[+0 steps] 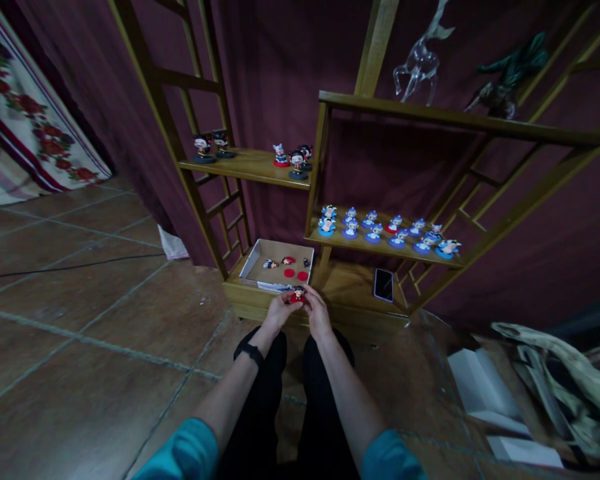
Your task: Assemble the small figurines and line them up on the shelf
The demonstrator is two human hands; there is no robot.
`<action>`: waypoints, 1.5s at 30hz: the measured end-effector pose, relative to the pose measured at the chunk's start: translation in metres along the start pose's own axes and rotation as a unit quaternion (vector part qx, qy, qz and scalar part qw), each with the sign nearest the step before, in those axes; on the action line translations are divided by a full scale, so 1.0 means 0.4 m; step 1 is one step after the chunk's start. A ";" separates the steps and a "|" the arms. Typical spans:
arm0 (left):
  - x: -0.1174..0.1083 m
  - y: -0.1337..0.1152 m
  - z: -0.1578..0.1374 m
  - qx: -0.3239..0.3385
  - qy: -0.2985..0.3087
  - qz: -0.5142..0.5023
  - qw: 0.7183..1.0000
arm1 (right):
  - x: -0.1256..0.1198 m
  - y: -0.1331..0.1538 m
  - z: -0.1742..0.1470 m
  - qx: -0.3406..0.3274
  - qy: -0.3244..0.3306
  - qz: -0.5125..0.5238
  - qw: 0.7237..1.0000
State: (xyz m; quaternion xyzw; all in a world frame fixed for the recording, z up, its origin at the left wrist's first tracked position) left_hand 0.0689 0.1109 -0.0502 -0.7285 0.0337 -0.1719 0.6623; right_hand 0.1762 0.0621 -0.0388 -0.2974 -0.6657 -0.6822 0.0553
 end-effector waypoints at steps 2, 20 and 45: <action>-0.001 0.000 0.000 0.000 -0.003 0.007 1.000 | -0.001 0.013 -0.001 -0.034 -0.006 -0.033 0.999; 0.023 0.015 0.002 0.004 0.061 0.034 0.998 | -0.020 -0.008 0.019 -0.069 -0.048 -0.046 0.995; 0.028 0.006 0.000 0.028 0.071 0.056 0.995 | -0.013 -0.004 0.012 -0.063 -0.044 -0.046 0.996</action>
Point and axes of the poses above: each hand's wrist, its own z-axis towards the middle knuckle, its own x-axis out of the palm, y = z × x, the point moved 8 cm from there along z, towards the middle knuckle, and after that the axes turned 1 degree about y, right-handed, at the moved point
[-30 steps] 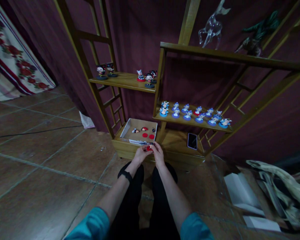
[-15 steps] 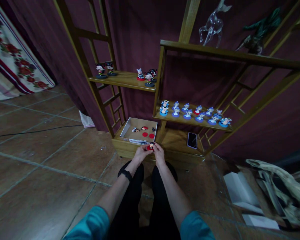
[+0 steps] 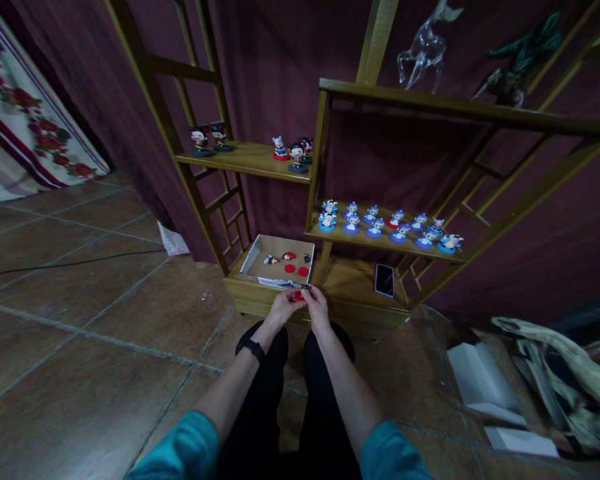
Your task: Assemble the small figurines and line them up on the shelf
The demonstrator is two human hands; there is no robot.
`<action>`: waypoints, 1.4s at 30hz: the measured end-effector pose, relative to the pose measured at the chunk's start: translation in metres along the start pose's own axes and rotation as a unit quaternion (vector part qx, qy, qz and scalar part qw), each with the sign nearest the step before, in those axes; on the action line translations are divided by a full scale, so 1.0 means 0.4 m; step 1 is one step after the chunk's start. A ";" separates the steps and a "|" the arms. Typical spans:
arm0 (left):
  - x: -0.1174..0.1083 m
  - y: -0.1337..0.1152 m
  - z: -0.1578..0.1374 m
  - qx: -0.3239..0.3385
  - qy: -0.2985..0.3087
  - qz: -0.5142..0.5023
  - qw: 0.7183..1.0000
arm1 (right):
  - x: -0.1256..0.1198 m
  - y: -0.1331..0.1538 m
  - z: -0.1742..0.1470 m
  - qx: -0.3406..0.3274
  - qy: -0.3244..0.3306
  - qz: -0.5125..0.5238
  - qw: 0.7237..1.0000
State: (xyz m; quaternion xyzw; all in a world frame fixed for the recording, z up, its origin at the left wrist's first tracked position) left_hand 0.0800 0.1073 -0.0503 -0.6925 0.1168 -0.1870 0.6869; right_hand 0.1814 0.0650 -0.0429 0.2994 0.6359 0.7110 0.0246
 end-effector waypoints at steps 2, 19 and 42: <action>0.001 0.000 0.001 0.004 0.002 0.002 1.000 | 0.000 -0.006 0.004 -0.001 0.002 -0.008 1.000; -0.003 -0.006 -0.008 -0.022 -0.009 -0.030 0.999 | 0.007 -0.008 -0.004 0.016 0.033 -0.010 0.999; -0.003 -0.011 -0.018 -0.049 -0.017 -0.104 0.993 | -0.015 -0.060 0.010 0.078 -0.007 0.065 0.995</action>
Point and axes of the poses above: each hand's wrist, its own z-axis towards the middle knuckle, its own x-axis out of the palm, y = z × x, the point moved 8 cm from there along z, towards the middle knuckle, and after that the axes turned 1 degree about y, right-handed, at the moved point
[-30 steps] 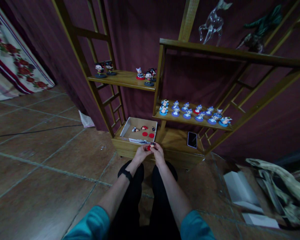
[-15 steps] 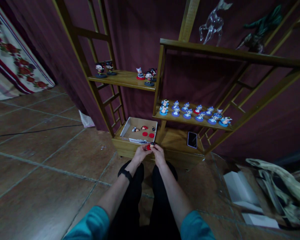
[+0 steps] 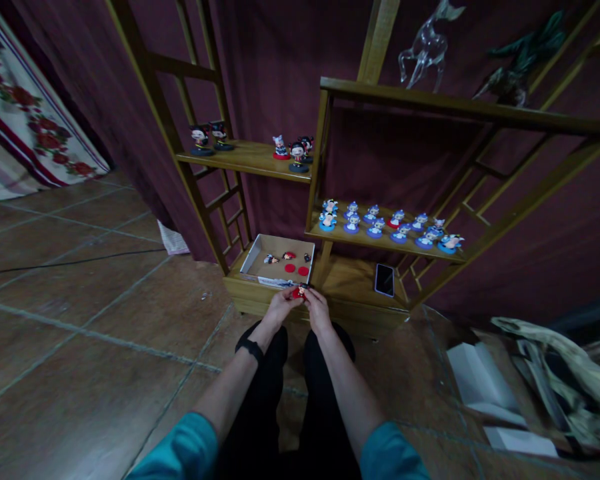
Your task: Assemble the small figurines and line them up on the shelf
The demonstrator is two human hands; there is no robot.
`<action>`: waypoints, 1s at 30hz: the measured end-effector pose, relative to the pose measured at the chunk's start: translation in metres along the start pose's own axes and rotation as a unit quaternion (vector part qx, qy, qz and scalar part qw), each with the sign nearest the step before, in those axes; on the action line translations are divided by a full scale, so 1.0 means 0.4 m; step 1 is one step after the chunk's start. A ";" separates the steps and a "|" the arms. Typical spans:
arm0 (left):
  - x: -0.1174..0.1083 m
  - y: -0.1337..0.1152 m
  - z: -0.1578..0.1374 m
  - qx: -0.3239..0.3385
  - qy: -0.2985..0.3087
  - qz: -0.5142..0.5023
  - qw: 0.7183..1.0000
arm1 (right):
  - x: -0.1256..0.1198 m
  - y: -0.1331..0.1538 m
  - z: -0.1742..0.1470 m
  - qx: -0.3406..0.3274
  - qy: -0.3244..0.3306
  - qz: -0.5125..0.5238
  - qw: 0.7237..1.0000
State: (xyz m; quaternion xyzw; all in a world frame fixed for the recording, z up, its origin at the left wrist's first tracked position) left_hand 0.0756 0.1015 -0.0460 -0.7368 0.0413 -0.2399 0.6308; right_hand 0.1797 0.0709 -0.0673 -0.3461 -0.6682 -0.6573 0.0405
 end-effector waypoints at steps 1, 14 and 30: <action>0.002 0.000 0.000 -0.001 0.006 -0.005 1.000 | 0.007 0.006 -0.003 -0.005 0.009 0.003 1.000; -0.007 0.016 0.000 -0.025 -0.005 -0.054 0.998 | 0.032 0.022 -0.013 -0.040 0.062 -0.034 0.997; -0.014 0.000 -0.003 0.001 -0.040 -0.060 0.997 | 0.036 0.017 -0.015 -0.055 0.073 -0.081 0.993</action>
Point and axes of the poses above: each hand's wrist, its own z-axis towards the middle knuckle, its own x-axis out of the palm, y = z × x, the point moved 8 cm from there along z, towards the middle knuckle, and after that the axes turned 1 degree about y, right-handed, at the moved point
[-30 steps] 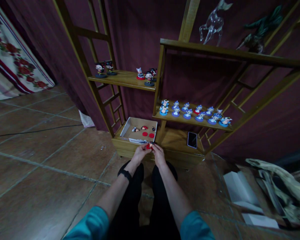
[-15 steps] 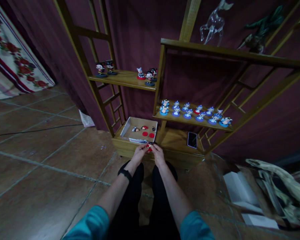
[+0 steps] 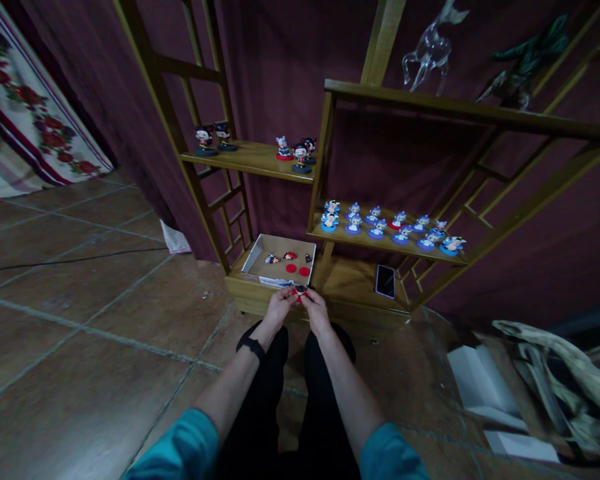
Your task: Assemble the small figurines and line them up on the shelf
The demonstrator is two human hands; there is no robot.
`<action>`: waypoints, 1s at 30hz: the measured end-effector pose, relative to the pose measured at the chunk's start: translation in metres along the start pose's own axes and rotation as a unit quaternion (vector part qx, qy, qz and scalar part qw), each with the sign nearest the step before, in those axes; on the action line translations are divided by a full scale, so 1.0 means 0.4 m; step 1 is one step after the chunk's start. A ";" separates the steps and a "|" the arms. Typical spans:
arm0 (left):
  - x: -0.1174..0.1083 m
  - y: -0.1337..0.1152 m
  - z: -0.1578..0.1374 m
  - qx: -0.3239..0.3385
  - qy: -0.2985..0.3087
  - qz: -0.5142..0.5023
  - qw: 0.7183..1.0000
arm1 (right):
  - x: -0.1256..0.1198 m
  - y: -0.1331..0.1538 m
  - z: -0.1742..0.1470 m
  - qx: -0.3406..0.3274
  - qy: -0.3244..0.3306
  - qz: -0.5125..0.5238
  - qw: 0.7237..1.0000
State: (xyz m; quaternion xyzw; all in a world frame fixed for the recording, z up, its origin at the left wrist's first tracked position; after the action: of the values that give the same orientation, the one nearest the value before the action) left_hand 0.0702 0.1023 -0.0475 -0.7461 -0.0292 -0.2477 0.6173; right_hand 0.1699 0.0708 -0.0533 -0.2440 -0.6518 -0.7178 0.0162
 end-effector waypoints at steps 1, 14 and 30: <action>0.001 -0.001 -0.001 -0.001 -0.001 0.000 1.000 | -0.001 0.000 -0.001 0.003 -0.004 -0.005 1.000; -0.007 0.007 -0.008 -0.041 -0.020 -0.041 0.998 | 0.000 0.001 -0.013 0.053 -0.021 0.074 0.996; -0.013 0.014 0.006 -0.009 -0.007 0.006 1.000 | 0.009 -0.001 -0.011 0.056 0.002 0.062 0.997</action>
State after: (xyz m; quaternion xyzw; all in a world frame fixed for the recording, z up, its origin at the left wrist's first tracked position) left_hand 0.0683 0.1045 -0.0550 -0.7531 -0.0264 -0.2392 0.6123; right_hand 0.1651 0.0676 -0.0524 -0.2812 -0.6748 -0.6782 0.0754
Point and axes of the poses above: each hand's wrist, its own z-axis towards the middle knuckle, its own x-axis out of the palm, y = z × x, the point moved 8 cm from there along z, towards the middle knuckle, and after that the axes turned 1 degree about y, right-handed, at the moved point
